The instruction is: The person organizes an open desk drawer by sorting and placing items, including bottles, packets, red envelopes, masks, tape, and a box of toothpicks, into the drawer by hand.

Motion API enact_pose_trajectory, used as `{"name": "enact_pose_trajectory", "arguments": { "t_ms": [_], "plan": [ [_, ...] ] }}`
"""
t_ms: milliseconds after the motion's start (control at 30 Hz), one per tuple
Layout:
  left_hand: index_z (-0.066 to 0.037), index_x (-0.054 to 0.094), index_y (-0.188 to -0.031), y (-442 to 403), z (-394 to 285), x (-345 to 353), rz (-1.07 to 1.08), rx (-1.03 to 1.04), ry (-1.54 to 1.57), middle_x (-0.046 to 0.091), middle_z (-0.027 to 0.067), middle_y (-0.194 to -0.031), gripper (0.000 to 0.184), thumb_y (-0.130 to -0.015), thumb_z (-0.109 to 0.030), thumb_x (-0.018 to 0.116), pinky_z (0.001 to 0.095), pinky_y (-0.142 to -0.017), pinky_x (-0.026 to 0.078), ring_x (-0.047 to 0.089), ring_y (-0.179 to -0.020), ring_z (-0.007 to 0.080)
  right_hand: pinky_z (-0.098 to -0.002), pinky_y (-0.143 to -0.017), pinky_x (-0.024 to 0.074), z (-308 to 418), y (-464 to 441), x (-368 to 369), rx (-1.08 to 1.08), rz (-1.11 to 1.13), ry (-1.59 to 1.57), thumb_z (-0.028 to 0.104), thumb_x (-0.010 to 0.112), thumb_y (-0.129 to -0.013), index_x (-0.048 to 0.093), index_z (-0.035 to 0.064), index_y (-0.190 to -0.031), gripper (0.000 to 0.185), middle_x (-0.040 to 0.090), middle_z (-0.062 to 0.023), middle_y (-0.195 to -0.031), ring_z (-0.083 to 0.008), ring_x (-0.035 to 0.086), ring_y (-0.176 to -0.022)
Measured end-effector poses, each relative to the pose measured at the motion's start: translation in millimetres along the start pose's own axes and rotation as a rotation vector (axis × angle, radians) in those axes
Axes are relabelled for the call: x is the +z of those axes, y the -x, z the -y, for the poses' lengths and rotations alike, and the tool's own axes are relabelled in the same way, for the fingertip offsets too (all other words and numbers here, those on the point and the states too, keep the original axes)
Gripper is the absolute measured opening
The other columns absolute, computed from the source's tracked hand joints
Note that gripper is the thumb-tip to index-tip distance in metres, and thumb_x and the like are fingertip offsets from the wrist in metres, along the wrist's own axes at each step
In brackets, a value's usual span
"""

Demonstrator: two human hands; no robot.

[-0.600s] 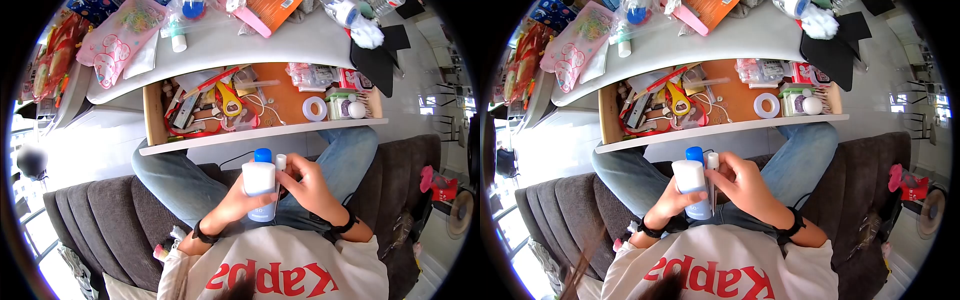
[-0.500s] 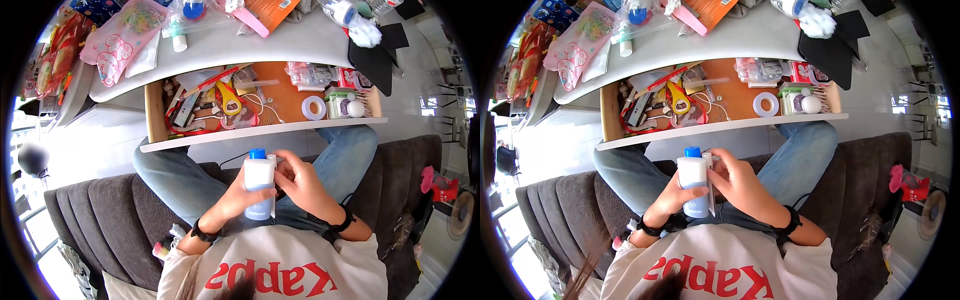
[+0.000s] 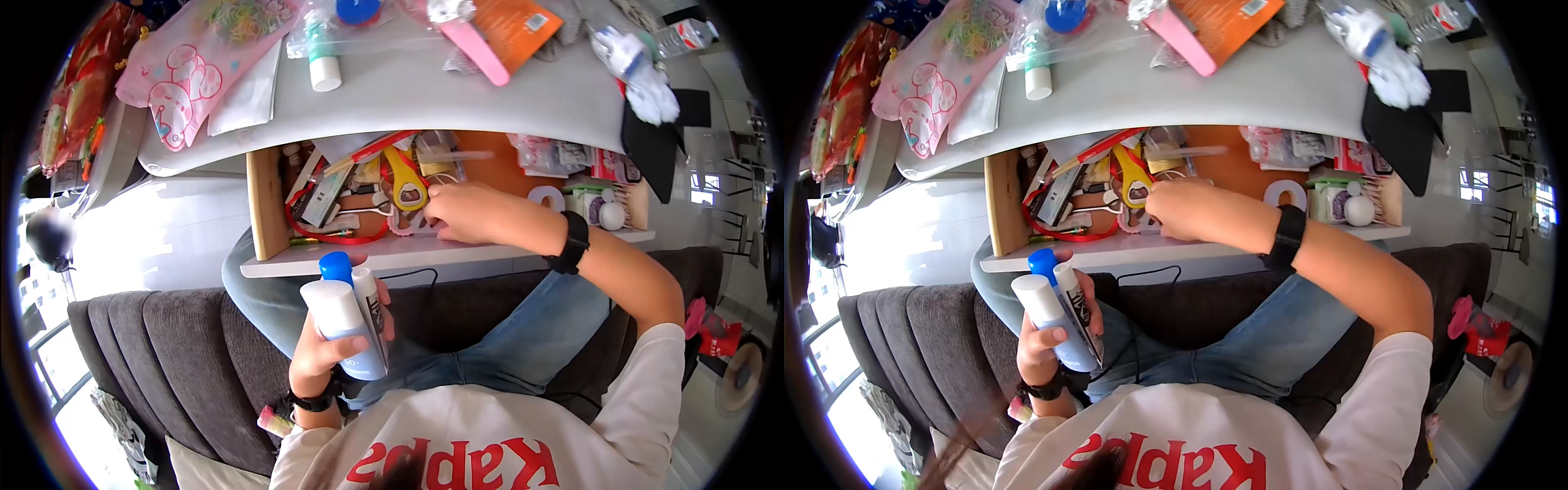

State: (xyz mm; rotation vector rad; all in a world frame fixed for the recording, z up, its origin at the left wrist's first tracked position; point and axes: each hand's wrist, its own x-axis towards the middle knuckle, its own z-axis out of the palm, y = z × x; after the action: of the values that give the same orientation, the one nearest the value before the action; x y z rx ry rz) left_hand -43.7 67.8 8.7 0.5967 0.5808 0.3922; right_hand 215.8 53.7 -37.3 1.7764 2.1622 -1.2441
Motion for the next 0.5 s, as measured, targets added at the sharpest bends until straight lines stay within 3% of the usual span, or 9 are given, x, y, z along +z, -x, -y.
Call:
{"name": "enact_pose_trajectory", "arguments": {
  "t_ms": [33,200,300,367,500],
  "plan": [
    [-0.005,0.019,-0.133,-2.9,-1.3,-2.5,-0.012,-0.001,0.01,0.049,0.0146,-0.099,0.092,-0.061,-0.017,0.073,0.0342,-0.063,0.049,0.06,-0.076,0.0255,-0.0399,-0.071,0.0451,-6.4,-12.5,1.5,0.008,0.106,0.001,0.011,0.06,-0.073,0.06,-0.0001,-0.08,0.013,0.057,-0.013,-0.084,-0.0303,0.057,-0.083],
    [-0.003,0.022,-0.132,-18.2,-15.9,-7.7,-0.024,-0.015,-0.045,0.05,0.0144,-0.102,0.089,-0.062,-0.019,0.074,0.0329,-0.065,0.048,0.06,-0.076,0.0244,-0.0292,-0.067,0.0454,-21.4,-17.2,-26.1,-0.01,0.183,-0.524,0.014,0.054,-0.084,0.06,-0.002,-0.078,0.018,0.062,-0.0091,-0.075,-0.0133,0.056,-0.07],
    [0.0,0.031,-0.128,-30.4,-23.8,-0.2,-0.133,-0.013,-0.107,0.053,0.014,-0.101,0.079,-0.064,-0.02,0.073,0.0323,-0.065,0.048,0.06,-0.076,0.0224,-0.0246,-0.072,0.0469,-21.7,3.8,-34.4,0.024,0.209,-0.979,0.013,0.05,-0.09,0.062,-0.0029,-0.087,0.021,0.064,-0.0046,-0.082,-0.0119,0.059,-0.078],
    [0.004,0.041,-0.123,-37.4,-23.4,2.0,-0.16,-0.045,-0.183,0.058,0.0129,-0.092,0.067,-0.069,-0.027,0.068,0.0302,-0.066,0.047,0.059,-0.074,0.0187,-0.0234,-0.071,0.0471,-16.5,17.7,-41.8,0.032,0.183,-1.02,0.014,0.049,-0.09,0.062,-0.0021,-0.089,0.02,0.064,-0.0046,-0.082,-0.0111,0.059,-0.078],
    [0.004,0.04,-0.126,-38.6,-22.4,20.3,-0.002,-0.112,-0.19,0.061,0.0128,-0.088,0.072,-0.07,-0.029,0.068,0.0288,-0.066,0.048,0.06,-0.073,0.0176,-0.0223,-0.068,0.0478,-3.2,44.3,-51.6,0.043,0.145,-1.115,0.017,0.051,-0.091,0.064,-0.0006,-0.09,0.021,0.065,-0.0046,-0.082,-0.0106,0.061,-0.075]
  ]
}}
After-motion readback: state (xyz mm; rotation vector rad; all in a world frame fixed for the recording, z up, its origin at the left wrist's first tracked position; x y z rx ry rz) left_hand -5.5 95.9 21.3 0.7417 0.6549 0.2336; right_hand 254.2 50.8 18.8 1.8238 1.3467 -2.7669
